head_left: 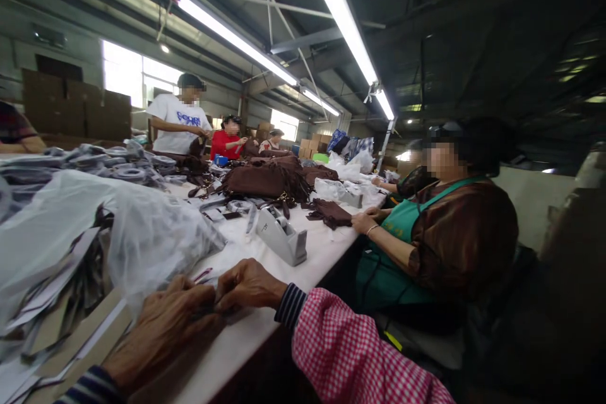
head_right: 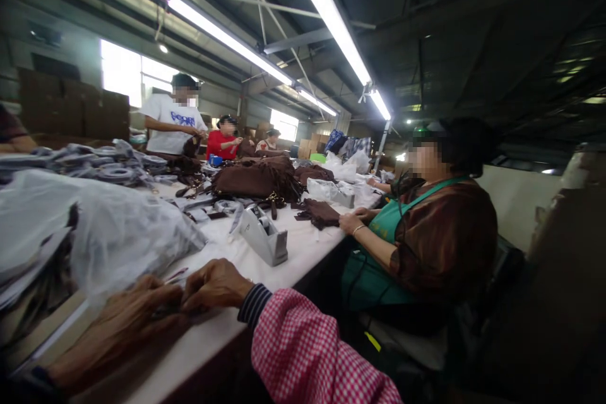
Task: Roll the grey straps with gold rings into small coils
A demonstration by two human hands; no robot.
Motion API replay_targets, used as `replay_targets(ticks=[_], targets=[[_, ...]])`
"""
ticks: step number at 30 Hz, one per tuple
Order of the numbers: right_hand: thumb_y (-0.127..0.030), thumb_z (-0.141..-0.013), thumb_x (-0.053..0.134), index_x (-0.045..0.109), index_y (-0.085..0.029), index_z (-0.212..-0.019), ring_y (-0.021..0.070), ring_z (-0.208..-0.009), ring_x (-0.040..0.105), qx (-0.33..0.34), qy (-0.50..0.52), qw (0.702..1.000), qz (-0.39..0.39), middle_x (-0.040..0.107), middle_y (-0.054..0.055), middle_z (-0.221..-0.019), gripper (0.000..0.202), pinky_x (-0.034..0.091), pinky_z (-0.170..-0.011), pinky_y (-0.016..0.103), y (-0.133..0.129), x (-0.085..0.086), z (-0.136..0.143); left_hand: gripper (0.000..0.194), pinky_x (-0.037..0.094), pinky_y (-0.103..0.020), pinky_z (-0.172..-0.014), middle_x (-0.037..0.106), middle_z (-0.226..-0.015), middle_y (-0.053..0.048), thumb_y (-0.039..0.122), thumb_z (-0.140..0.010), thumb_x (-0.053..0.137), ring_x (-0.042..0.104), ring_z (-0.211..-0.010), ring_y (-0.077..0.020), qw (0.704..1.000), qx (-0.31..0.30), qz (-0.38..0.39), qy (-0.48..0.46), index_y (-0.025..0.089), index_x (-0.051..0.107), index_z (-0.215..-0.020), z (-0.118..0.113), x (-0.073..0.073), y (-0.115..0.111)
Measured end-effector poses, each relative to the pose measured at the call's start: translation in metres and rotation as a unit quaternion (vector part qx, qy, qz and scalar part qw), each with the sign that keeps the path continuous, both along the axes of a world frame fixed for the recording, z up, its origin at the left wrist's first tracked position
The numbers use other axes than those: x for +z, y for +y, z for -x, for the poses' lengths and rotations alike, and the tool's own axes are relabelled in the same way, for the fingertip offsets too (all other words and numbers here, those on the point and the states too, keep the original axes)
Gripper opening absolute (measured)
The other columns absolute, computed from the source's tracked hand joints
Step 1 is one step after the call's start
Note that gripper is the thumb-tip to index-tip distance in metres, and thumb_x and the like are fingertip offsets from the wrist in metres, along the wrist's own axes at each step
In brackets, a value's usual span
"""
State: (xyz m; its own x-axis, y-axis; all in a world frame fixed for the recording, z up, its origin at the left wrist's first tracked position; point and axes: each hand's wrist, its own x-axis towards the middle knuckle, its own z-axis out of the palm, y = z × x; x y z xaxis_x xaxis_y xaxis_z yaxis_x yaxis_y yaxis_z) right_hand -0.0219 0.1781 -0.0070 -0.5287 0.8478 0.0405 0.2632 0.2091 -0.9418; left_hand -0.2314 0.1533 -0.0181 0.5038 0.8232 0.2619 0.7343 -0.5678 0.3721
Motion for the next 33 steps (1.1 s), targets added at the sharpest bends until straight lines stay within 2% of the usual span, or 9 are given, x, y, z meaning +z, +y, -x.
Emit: replay_targets(ticks=[4, 9, 15, 18, 21, 24, 27, 30, 33], targets=[[-0.015, -0.064, 0.08, 0.068, -0.015, -0.067, 0.0094, -0.052, 0.054, -0.004, 0.001, 1.0, -0.02, 0.061, -0.006, -0.057, 0.012, 0.043, -0.051, 0.019, -0.004, 0.0, 0.0, 0.04, 0.043, -0.044, -0.082, 0.066, -0.101, -0.01, 0.057, -0.088, 0.054, 0.062, -0.09, -0.0326, 1.0, -0.019, 0.002, -0.022, 0.025, 0.077, -0.095, 0.0, -0.002, 0.001], [-0.011, -0.077, 0.073, 0.068, -0.016, -0.074, 0.0102, -0.058, 0.061, 0.061, -0.161, 0.98, -0.102, 0.064, -0.006, -0.062, 0.007, 0.044, -0.057, 0.018, -0.007, 0.026, -0.002, 0.038, 0.042, -0.038, -0.08, 0.063, -0.094, -0.006, 0.057, -0.092, 0.054, 0.059, -0.089, -0.0276, 0.994, -0.047, -0.049, -0.085, 0.026, 0.076, -0.09, -0.003, -0.012, -0.002], [-0.017, -0.085, 0.071, 0.073, -0.018, -0.081, 0.0116, -0.063, 0.059, 0.165, -0.381, 0.85, -0.325, 0.066, -0.005, -0.065, 0.005, 0.038, -0.059, 0.021, -0.007, 0.056, 0.006, 0.034, 0.04, -0.039, -0.077, 0.061, -0.089, -0.006, 0.052, -0.091, 0.055, 0.059, -0.085, -0.0282, 0.994, -0.063, -0.06, -0.065, 0.027, 0.076, -0.1, -0.004, -0.012, -0.001], [-0.024, -0.088, 0.069, 0.074, -0.021, -0.088, 0.0144, -0.065, 0.059, 0.14, -0.417, 0.787, -0.433, 0.07, -0.002, -0.072, 0.005, 0.036, -0.058, 0.024, -0.013, 0.057, 0.007, 0.041, 0.043, -0.042, -0.079, 0.062, -0.091, -0.007, 0.054, -0.089, 0.054, 0.06, -0.086, -0.0308, 0.996, -0.055, -0.012, -0.074, 0.025, 0.075, -0.111, -0.001, -0.007, 0.002], [-0.025, -0.092, 0.064, 0.073, -0.024, -0.098, 0.0163, -0.071, 0.063, 0.112, -0.408, 0.755, -0.501, 0.074, 0.0, -0.084, 0.011, 0.039, -0.06, 0.025, -0.022, 0.051, 0.006, 0.049, 0.047, -0.046, -0.085, 0.065, -0.098, -0.007, 0.06, -0.089, 0.053, 0.062, -0.094, -0.0332, 0.991, -0.054, 0.05, -0.107, 0.024, 0.073, -0.117, 0.002, -0.004, 0.004], [-0.026, -0.093, 0.063, 0.07, -0.02, -0.101, 0.0175, -0.073, 0.064, 0.074, -0.423, 0.728, -0.535, 0.075, 0.003, -0.093, 0.013, 0.037, -0.055, 0.027, -0.03, 0.044, 0.006, 0.044, 0.049, -0.046, -0.087, 0.068, -0.099, -0.007, 0.058, -0.088, 0.055, 0.061, -0.098, -0.0338, 0.986, -0.047, 0.065, -0.146, 0.023, 0.075, -0.104, 0.003, -0.004, 0.004], [-0.029, -0.092, 0.064, 0.069, -0.018, -0.097, 0.0172, -0.073, 0.064, 0.056, -0.429, 0.733, -0.526, 0.073, 0.004, -0.094, 0.013, 0.036, -0.054, 0.027, -0.033, 0.04, 0.006, 0.037, 0.048, -0.043, -0.083, 0.067, -0.093, -0.006, 0.052, -0.087, 0.054, 0.06, -0.094, -0.0314, 0.984, -0.035, 0.051, -0.168, 0.021, 0.074, -0.09, 0.0, -0.003, 0.0], [-0.026, -0.09, 0.068, 0.068, -0.02, -0.09, 0.0152, -0.076, 0.064, 0.043, -0.394, 0.78, -0.483, 0.07, 0.001, -0.093, 0.007, 0.041, -0.062, 0.025, -0.037, 0.041, 0.003, 0.033, 0.043, -0.037, -0.075, 0.063, -0.082, -0.003, 0.048, -0.085, 0.056, 0.057, -0.083, -0.026, 0.983, -0.025, 0.055, -0.174, 0.02, 0.071, -0.08, -0.005, 0.006, -0.007], [-0.015, -0.086, 0.068, 0.07, -0.019, -0.092, 0.0143, -0.08, 0.063, 0.016, -0.333, 0.837, -0.435, 0.066, 0.0, -0.095, 0.007, 0.046, -0.071, 0.024, -0.043, 0.04, -0.001, 0.03, 0.032, -0.03, -0.063, 0.051, -0.064, 0.002, 0.046, -0.077, 0.062, 0.047, -0.068, -0.0182, 0.963, -0.027, 0.127, -0.238, 0.018, 0.064, -0.067, -0.011, 0.018, -0.011]])
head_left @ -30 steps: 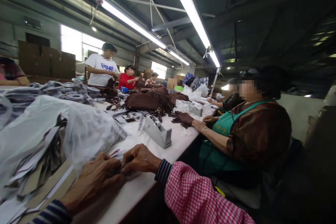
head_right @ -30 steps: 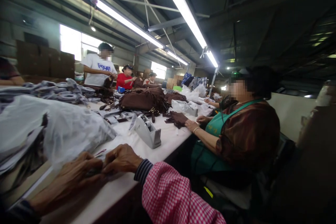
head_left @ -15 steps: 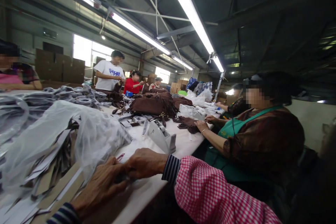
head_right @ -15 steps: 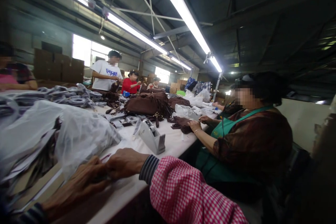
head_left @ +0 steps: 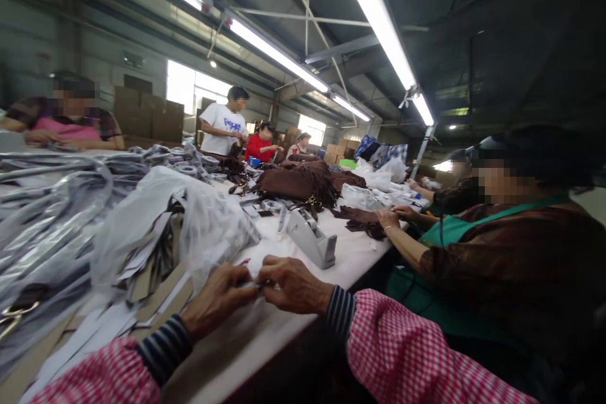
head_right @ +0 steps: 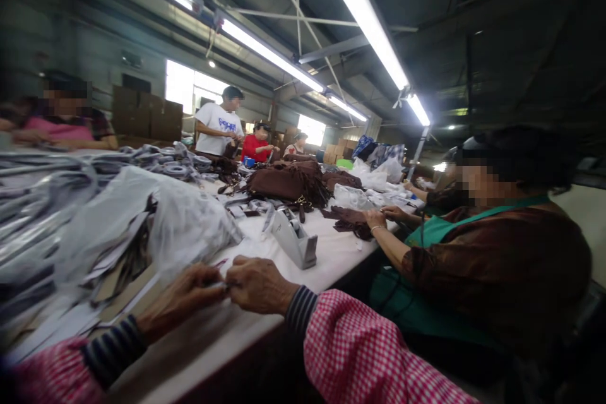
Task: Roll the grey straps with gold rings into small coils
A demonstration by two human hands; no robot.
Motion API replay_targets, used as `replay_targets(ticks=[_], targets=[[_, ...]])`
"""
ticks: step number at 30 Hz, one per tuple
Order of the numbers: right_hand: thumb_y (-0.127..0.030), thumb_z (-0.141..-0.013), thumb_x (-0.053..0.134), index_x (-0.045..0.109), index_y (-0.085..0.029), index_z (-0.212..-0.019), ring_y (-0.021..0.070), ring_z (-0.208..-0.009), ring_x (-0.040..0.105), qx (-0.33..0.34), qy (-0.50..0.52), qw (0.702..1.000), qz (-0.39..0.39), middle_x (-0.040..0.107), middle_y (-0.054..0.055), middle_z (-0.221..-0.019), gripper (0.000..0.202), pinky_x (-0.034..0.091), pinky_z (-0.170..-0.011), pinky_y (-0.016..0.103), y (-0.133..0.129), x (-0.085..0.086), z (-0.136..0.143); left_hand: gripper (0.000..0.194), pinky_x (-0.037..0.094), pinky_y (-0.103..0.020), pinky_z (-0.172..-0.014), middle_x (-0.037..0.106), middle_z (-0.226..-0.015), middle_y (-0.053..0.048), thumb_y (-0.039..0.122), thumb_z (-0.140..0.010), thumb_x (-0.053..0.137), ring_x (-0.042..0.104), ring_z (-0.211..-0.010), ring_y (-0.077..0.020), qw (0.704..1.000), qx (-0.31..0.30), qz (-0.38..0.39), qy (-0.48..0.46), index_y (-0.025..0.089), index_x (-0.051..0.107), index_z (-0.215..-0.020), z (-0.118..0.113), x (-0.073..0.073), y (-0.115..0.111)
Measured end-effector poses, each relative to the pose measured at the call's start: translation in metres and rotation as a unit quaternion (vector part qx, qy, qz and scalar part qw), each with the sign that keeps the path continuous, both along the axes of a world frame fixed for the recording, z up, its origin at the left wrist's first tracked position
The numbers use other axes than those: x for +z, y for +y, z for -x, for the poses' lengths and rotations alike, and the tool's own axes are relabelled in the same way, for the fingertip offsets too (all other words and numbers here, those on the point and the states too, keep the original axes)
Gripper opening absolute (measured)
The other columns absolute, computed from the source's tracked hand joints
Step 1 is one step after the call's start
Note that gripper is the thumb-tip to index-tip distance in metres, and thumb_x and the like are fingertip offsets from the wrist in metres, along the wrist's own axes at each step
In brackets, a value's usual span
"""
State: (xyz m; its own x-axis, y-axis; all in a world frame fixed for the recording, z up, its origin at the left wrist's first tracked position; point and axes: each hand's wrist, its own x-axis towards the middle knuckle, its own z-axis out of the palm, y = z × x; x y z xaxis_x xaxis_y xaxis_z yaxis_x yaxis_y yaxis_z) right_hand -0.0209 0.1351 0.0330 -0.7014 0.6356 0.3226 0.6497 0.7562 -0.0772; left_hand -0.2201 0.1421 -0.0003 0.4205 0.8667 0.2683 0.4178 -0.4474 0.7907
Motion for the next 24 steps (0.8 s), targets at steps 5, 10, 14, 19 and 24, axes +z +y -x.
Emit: replay_targets(ticks=[5, 10, 14, 19, 24], targets=[[-0.005, -0.084, 0.062, 0.068, -0.022, -0.104, 0.0189, -0.101, 0.06, 0.001, 0.113, 0.993, 0.018, 0.063, 0.002, -0.104, 0.027, 0.05, -0.089, 0.03, -0.015, -0.008, -0.001, 0.024, 0.024, -0.027, -0.054, 0.044, -0.054, 0.005, 0.039, -0.066, 0.067, 0.036, -0.055, -0.0124, 0.98, 0.005, 0.155, -0.122, 0.018, 0.057, -0.061, -0.003, 0.007, 0.0], [-0.007, -0.091, 0.056, 0.062, -0.022, -0.123, 0.0247, -0.11, 0.053, -0.014, 0.105, 0.993, -0.046, 0.062, 0.008, -0.117, 0.036, 0.051, -0.098, 0.039, -0.026, -0.014, 0.008, 0.018, 0.041, -0.031, -0.067, 0.062, -0.074, -0.002, 0.035, -0.069, 0.061, 0.054, -0.077, -0.0198, 0.97, 0.012, 0.154, -0.189, 0.017, 0.066, -0.066, 0.006, 0.014, -0.003], [-0.009, -0.091, 0.056, 0.054, -0.018, -0.139, 0.0288, -0.118, 0.048, -0.024, 0.113, 0.99, -0.087, 0.059, 0.012, -0.131, 0.048, 0.049, -0.105, 0.047, -0.029, -0.023, 0.013, 0.019, 0.041, -0.031, -0.07, 0.058, -0.071, 0.0, 0.036, -0.068, 0.063, 0.051, -0.075, -0.0183, 0.966, 0.004, 0.16, -0.206, 0.017, 0.065, -0.066, 0.008, 0.019, -0.004], [-0.016, -0.088, 0.067, 0.045, -0.019, -0.15, 0.0303, -0.13, 0.044, -0.025, 0.138, 0.989, -0.052, 0.05, 0.013, -0.146, 0.066, 0.043, -0.115, 0.049, -0.036, -0.037, 0.006, 0.024, 0.025, -0.029, -0.057, 0.043, -0.059, 0.005, 0.039, -0.07, 0.066, 0.036, -0.059, -0.0132, 0.972, 0.007, 0.166, -0.165, 0.018, 0.057, -0.064, 0.004, 0.017, -0.002], [-0.028, -0.091, 0.065, 0.053, -0.019, -0.144, 0.0303, -0.136, 0.046, -0.118, 0.243, 0.962, -0.043, 0.051, 0.014, -0.147, 0.055, 0.039, -0.117, 0.053, -0.005, -0.013, -0.058, 0.03, 0.037, -0.031, -0.067, 0.056, -0.076, -0.001, 0.047, -0.076, 0.062, 0.053, -0.075, -0.0218, 0.996, 0.09, -0.014, 0.004, 0.018, 0.068, -0.074, 0.003, 0.012, -0.002]])
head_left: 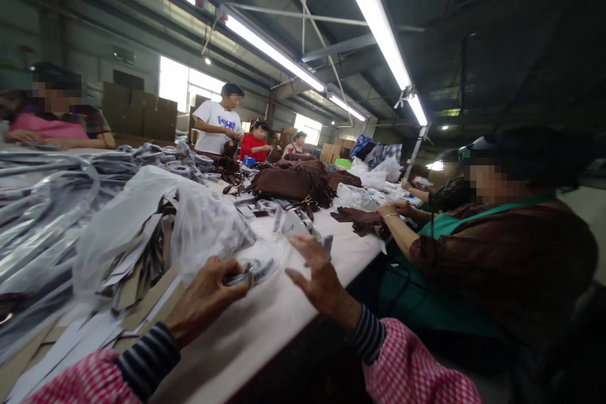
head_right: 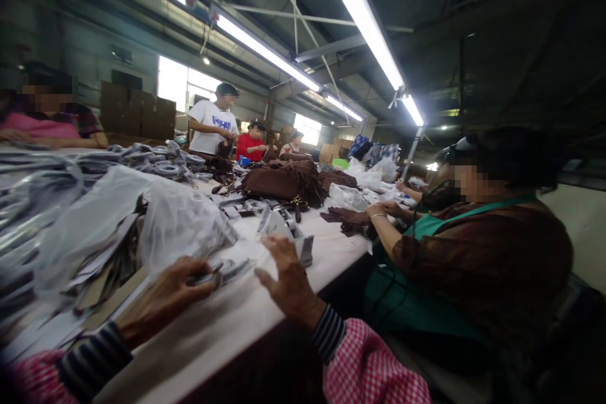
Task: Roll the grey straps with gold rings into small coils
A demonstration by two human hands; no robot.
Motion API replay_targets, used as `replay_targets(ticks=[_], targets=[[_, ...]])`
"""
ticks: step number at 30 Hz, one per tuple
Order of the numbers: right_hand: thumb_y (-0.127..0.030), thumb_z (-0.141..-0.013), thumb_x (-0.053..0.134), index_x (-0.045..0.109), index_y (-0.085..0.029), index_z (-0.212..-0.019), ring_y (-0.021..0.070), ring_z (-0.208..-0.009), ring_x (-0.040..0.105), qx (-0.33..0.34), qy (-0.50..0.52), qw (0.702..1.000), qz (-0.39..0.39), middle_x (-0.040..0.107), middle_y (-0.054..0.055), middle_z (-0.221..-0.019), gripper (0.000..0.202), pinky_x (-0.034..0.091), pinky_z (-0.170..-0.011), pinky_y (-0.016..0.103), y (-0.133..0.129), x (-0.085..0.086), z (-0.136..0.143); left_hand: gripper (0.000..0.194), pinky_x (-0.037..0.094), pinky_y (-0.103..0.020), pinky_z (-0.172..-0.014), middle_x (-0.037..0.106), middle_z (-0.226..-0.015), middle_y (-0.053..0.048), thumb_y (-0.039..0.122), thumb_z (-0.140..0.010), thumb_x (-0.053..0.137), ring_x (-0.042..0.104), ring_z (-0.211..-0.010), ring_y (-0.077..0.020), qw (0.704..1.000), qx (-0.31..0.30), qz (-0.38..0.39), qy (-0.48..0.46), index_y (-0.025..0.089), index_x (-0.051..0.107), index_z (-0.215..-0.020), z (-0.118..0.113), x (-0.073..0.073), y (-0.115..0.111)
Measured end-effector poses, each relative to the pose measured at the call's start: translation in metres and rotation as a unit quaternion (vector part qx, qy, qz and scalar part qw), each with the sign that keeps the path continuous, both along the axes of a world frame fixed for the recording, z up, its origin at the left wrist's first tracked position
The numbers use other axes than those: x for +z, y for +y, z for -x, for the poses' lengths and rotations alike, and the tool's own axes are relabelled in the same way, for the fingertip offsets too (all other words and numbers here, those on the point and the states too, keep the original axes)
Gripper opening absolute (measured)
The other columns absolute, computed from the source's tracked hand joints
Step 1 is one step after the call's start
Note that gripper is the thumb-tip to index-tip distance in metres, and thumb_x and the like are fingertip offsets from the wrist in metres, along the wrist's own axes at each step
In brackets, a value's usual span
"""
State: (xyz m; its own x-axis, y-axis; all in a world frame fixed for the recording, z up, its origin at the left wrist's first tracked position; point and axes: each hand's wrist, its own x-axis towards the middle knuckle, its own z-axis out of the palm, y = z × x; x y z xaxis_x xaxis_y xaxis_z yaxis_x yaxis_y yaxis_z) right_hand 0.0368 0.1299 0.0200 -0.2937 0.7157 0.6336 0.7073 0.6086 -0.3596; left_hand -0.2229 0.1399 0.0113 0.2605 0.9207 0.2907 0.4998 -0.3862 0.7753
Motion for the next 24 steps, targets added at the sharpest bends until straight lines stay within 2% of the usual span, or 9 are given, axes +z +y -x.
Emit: replay_targets(ticks=[2, 4, 7, 10, 13, 17, 20, 22, 24], targets=[[-0.025, -0.088, 0.064, 0.066, -0.019, -0.126, 0.0284, -0.129, 0.051, -0.122, 0.084, 0.987, 0.058, 0.057, 0.013, -0.139, 0.039, 0.045, -0.111, 0.048, 0.022, 0.021, -0.039, 0.031, 0.043, -0.034, -0.073, 0.058, -0.084, -0.003, 0.049, -0.077, 0.06, 0.056, -0.08, -0.0241, 0.998, 0.023, -0.054, 0.032, 0.02, 0.071, -0.078, -0.001, -0.006, 0.001], [-0.023, -0.088, 0.06, 0.072, -0.014, -0.107, 0.0282, -0.116, 0.059, -0.174, 0.106, 0.974, 0.101, 0.064, 0.016, -0.124, 0.024, 0.051, -0.102, 0.046, 0.044, 0.038, -0.075, 0.029, 0.046, -0.035, -0.076, 0.058, -0.087, -0.004, 0.047, -0.078, 0.059, 0.058, -0.082, -0.0248, 0.996, 0.013, -0.081, 0.041, 0.02, 0.071, -0.078, -0.003, -0.015, 0.002], [-0.03, -0.087, 0.061, 0.073, -0.014, -0.082, 0.0251, -0.086, 0.067, -0.179, 0.109, 0.959, 0.19, 0.071, 0.013, -0.093, 0.021, 0.058, -0.073, 0.038, 0.065, 0.047, -0.106, 0.026, 0.049, -0.037, -0.079, 0.058, -0.088, -0.005, 0.043, -0.078, 0.058, 0.059, -0.084, -0.0254, 0.994, -0.001, -0.102, 0.048, 0.021, 0.071, -0.078, -0.006, -0.025, 0.004], [-0.038, -0.085, 0.065, 0.072, -0.014, -0.073, 0.0224, -0.071, 0.066, -0.163, 0.111, 0.948, 0.249, 0.07, 0.009, -0.076, 0.028, 0.053, -0.057, 0.03, 0.076, 0.043, -0.113, 0.028, 0.05, -0.037, -0.078, 0.058, -0.089, -0.005, 0.045, -0.081, 0.059, 0.06, -0.084, -0.0254, 0.994, -0.003, -0.101, 0.036, 0.021, 0.071, -0.077, -0.006, -0.027, 0.003], [-0.037, -0.085, 0.063, 0.071, -0.014, -0.074, 0.0232, -0.074, 0.065, -0.163, 0.121, 0.953, 0.223, 0.07, 0.01, -0.078, 0.027, 0.05, -0.06, 0.031, 0.082, 0.04, -0.105, 0.031, 0.049, -0.038, -0.08, 0.057, -0.091, -0.006, 0.049, -0.08, 0.06, 0.06, -0.086, -0.0255, 0.997, 0.008, -0.08, 0.011, 0.02, 0.073, -0.078, -0.005, -0.023, 0.002], [-0.032, -0.088, 0.06, 0.072, -0.014, -0.08, 0.0257, -0.094, 0.063, -0.126, 0.124, 0.974, 0.142, 0.071, 0.012, -0.093, 0.023, 0.05, -0.079, 0.035, 0.077, 0.043, -0.071, 0.032, 0.048, -0.039, -0.082, 0.055, -0.094, -0.005, 0.049, -0.077, 0.063, 0.059, -0.089, -0.0259, 0.999, 0.026, -0.038, -0.016, 0.02, 0.075, -0.081, -0.005, -0.02, 0.001], [-0.032, -0.086, 0.069, 0.077, -0.017, -0.092, 0.0214, -0.091, 0.064, -0.011, 0.084, 0.984, 0.157, 0.074, 0.007, -0.098, 0.017, 0.05, -0.08, 0.032, 0.057, 0.042, -0.027, 0.033, 0.046, -0.041, -0.084, 0.055, -0.094, -0.006, 0.049, -0.076, 0.063, 0.058, -0.091, -0.027, 0.999, 0.021, -0.023, -0.021, 0.019, 0.075, -0.082, -0.006, -0.019, 0.001], [-0.03, -0.085, 0.077, 0.078, -0.02, -0.103, 0.0183, -0.086, 0.065, 0.101, 0.029, 0.979, 0.174, 0.074, 0.004, -0.101, 0.021, 0.05, -0.077, 0.029, 0.043, 0.038, 0.004, 0.033, 0.045, -0.041, -0.084, 0.054, -0.094, -0.006, 0.048, -0.076, 0.062, 0.058, -0.091, -0.0275, 0.999, 0.012, -0.022, -0.02, 0.018, 0.076, -0.082, -0.006, -0.019, 0.001], [-0.024, -0.085, 0.08, 0.077, -0.02, -0.108, 0.017, -0.086, 0.064, 0.178, -0.034, 0.97, 0.164, 0.072, 0.003, -0.1, 0.024, 0.049, -0.079, 0.028, 0.032, 0.033, 0.03, 0.033, 0.045, -0.041, -0.084, 0.053, -0.093, -0.007, 0.046, -0.077, 0.062, 0.057, -0.092, -0.0276, 0.999, -0.001, -0.029, -0.016, 0.017, 0.076, -0.082, -0.006, -0.019, 0.001]])
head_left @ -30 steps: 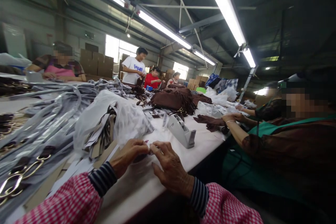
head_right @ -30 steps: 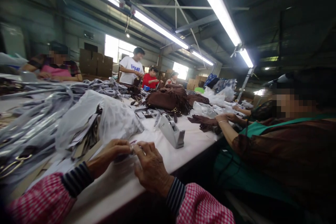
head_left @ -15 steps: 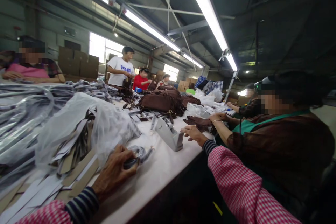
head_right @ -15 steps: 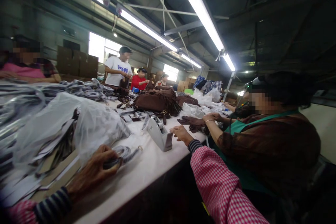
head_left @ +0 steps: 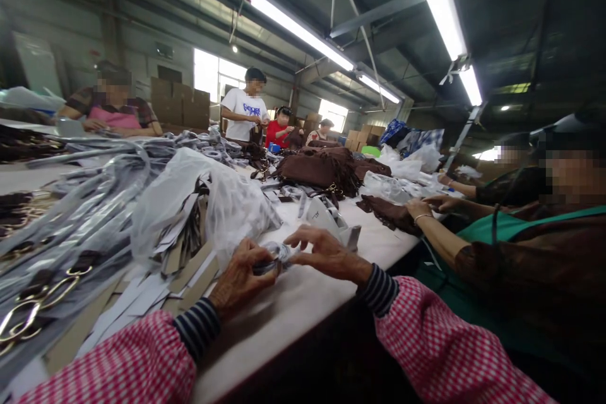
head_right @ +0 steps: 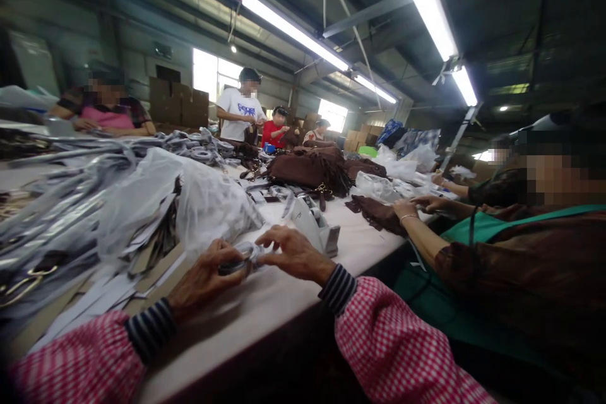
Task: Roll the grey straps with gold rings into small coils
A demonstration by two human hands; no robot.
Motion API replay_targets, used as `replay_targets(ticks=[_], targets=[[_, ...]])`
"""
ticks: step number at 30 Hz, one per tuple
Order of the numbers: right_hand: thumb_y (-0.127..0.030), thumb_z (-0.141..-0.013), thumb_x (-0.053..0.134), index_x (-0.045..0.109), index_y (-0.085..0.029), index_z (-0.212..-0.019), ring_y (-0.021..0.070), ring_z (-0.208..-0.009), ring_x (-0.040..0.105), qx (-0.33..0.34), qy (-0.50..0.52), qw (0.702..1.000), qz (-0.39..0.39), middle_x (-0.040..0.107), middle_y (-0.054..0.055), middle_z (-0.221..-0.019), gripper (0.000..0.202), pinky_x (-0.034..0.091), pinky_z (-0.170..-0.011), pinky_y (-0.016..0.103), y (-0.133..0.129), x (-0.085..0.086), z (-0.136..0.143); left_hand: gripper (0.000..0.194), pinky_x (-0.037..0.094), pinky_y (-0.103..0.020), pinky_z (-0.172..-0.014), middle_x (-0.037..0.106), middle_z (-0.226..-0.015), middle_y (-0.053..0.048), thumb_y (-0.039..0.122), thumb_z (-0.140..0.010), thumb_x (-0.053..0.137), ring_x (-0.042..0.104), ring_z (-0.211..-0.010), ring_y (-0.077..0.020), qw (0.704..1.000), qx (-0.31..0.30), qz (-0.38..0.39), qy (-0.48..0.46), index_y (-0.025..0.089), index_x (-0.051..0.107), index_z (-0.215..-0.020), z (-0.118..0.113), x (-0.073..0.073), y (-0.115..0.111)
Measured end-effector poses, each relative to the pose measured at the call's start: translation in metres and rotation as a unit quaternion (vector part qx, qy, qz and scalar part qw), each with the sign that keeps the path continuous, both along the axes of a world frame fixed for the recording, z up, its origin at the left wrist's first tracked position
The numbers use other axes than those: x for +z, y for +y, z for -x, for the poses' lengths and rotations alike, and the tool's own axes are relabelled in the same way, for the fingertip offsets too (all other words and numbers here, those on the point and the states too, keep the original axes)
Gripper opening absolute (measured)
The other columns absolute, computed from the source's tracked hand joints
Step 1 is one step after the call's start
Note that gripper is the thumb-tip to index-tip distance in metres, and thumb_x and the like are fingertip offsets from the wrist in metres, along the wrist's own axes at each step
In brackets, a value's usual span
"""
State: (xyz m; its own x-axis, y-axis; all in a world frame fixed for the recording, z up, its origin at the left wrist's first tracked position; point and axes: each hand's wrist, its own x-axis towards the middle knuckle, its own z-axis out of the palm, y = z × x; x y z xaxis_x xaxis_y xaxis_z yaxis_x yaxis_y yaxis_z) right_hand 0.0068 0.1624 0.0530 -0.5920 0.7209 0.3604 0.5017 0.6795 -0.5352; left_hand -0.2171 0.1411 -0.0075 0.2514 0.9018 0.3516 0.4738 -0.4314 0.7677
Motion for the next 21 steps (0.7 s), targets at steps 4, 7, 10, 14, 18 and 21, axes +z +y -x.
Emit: replay_targets(ticks=[4, 7, 10, 14, 18, 21], targets=[[-0.009, -0.082, 0.081, 0.079, -0.019, -0.087, 0.0144, -0.08, 0.062, 0.017, -0.053, 0.998, -0.012, 0.068, -0.001, -0.085, 0.011, 0.045, -0.075, 0.025, -0.002, -0.008, 0.023, 0.031, 0.046, -0.039, -0.082, 0.052, -0.093, -0.006, 0.044, -0.079, 0.062, 0.057, -0.091, -0.0267, 1.0, -0.02, -0.02, 0.005, 0.017, 0.077, -0.083, 0.002, -0.003, -0.001], [-0.004, -0.079, 0.081, 0.078, -0.017, -0.08, 0.0124, -0.074, 0.063, 0.029, -0.066, 0.997, 0.007, 0.066, -0.003, -0.079, 0.014, 0.044, -0.07, 0.022, 0.003, -0.01, 0.022, 0.028, 0.045, -0.038, -0.08, 0.051, -0.091, -0.006, 0.042, -0.079, 0.062, 0.056, -0.09, -0.0262, 0.999, -0.04, -0.024, 0.021, 0.017, 0.074, -0.078, 0.002, -0.006, -0.002], [-0.004, -0.081, 0.08, 0.078, -0.017, -0.084, 0.0126, -0.075, 0.064, 0.065, -0.106, 0.992, -0.007, 0.068, -0.002, -0.08, 0.013, 0.044, -0.07, 0.021, 0.004, -0.01, 0.018, 0.028, 0.044, -0.037, -0.078, 0.05, -0.09, -0.005, 0.042, -0.08, 0.062, 0.056, -0.088, -0.0253, 0.997, -0.059, -0.022, 0.042, 0.017, 0.07, -0.073, 0.001, -0.007, -0.001], [-0.006, -0.085, 0.077, 0.077, -0.016, -0.09, 0.0139, -0.078, 0.066, 0.07, -0.138, 0.986, -0.06, 0.071, 0.0, -0.083, 0.011, 0.044, -0.072, 0.021, 0.0, -0.013, 0.018, 0.028, 0.043, -0.038, -0.079, 0.05, -0.089, -0.004, 0.044, -0.081, 0.063, 0.056, -0.089, -0.0256, 0.997, -0.062, -0.014, 0.053, 0.017, 0.071, -0.076, 0.002, -0.007, 0.0], [-0.008, -0.087, 0.074, 0.073, -0.016, -0.086, 0.0153, -0.077, 0.065, 0.032, -0.179, 0.973, -0.139, 0.071, 0.001, -0.085, 0.009, 0.04, -0.067, 0.023, -0.006, -0.027, 0.021, 0.024, 0.043, -0.037, -0.078, 0.05, -0.087, -0.004, 0.041, -0.077, 0.062, 0.055, -0.087, -0.0255, 0.997, -0.052, 0.0, 0.059, 0.018, 0.072, -0.076, 0.003, -0.007, 0.001], [-0.009, -0.091, 0.067, 0.068, -0.016, -0.086, 0.0163, -0.079, 0.064, 0.007, -0.184, 0.961, -0.208, 0.069, 0.003, -0.086, 0.009, 0.039, -0.066, 0.025, -0.011, -0.048, 0.019, 0.025, 0.043, -0.038, -0.078, 0.051, -0.086, -0.004, 0.04, -0.076, 0.062, 0.054, -0.088, -0.0263, 0.995, -0.036, -0.013, 0.088, 0.018, 0.073, -0.078, 0.003, -0.009, 0.001]])
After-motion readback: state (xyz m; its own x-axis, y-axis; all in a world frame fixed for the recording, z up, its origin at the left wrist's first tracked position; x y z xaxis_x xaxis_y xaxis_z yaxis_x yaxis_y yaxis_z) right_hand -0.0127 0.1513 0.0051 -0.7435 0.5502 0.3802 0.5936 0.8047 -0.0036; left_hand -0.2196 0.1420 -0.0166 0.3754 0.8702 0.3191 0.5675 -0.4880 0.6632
